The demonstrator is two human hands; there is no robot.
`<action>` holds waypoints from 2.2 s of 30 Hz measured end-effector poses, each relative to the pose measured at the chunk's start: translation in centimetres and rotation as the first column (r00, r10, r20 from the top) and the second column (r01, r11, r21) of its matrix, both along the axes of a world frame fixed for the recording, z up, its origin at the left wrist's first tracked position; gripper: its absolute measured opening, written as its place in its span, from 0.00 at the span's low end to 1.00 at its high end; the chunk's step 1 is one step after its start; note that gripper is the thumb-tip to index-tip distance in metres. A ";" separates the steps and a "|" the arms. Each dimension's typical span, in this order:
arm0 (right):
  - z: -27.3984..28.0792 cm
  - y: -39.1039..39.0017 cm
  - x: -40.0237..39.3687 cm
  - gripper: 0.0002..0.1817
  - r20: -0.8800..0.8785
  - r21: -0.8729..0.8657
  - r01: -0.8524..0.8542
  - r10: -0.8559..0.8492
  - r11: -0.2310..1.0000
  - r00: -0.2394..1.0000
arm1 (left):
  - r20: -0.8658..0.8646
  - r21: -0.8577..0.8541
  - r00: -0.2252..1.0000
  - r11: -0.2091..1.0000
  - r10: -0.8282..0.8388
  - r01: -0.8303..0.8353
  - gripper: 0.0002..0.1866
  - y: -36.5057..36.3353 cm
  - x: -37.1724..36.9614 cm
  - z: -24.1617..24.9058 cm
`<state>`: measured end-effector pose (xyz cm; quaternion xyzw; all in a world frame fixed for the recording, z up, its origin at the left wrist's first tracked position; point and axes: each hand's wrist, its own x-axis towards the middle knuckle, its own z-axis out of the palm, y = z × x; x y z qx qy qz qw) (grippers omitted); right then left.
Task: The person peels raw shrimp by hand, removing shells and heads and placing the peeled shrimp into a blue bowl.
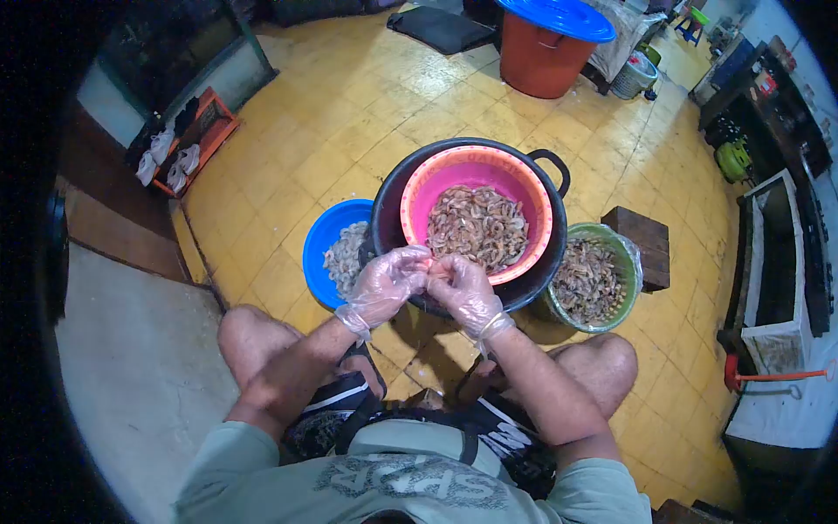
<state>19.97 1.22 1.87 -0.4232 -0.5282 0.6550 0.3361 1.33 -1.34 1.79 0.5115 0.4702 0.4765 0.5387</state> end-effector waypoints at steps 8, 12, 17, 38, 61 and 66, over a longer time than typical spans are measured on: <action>1.3 0.1 -0.3 0.05 0.051 0.063 0.037 -0.040 0.997 0.998 | -0.148 -0.076 0.989 0.997 -0.017 0.006 0.12 0.2 -0.4 1.0; -0.2 0.2 0.0 0.05 0.099 0.284 0.017 -0.047 0.959 0.994 | -0.078 -0.114 0.997 0.993 -0.017 0.008 0.11 0.2 -0.5 1.0; -0.1 0.4 0.1 0.05 0.199 0.389 -0.011 -0.072 0.921 0.977 | -0.033 -0.114 0.999 0.993 -0.038 0.034 0.12 0.2 -0.8 0.7; -0.2 1.3 1.0 0.11 0.551 0.500 -0.170 -0.160 0.849 0.819 | 0.265 -0.231 0.956 0.971 0.129 -0.067 0.13 0.6 -1.3 -0.4; 0.1 -0.7 -0.7 0.08 0.548 0.779 -0.334 -0.316 0.530 0.775 | -0.324 0.022 0.940 0.994 0.107 -0.106 0.09 -1.4 0.8 -0.4; 0.0 -0.9 -0.7 0.06 0.520 0.719 -0.235 -0.282 0.654 0.806 | -0.308 0.074 0.948 0.995 0.082 -0.062 0.08 -1.4 0.6 -0.9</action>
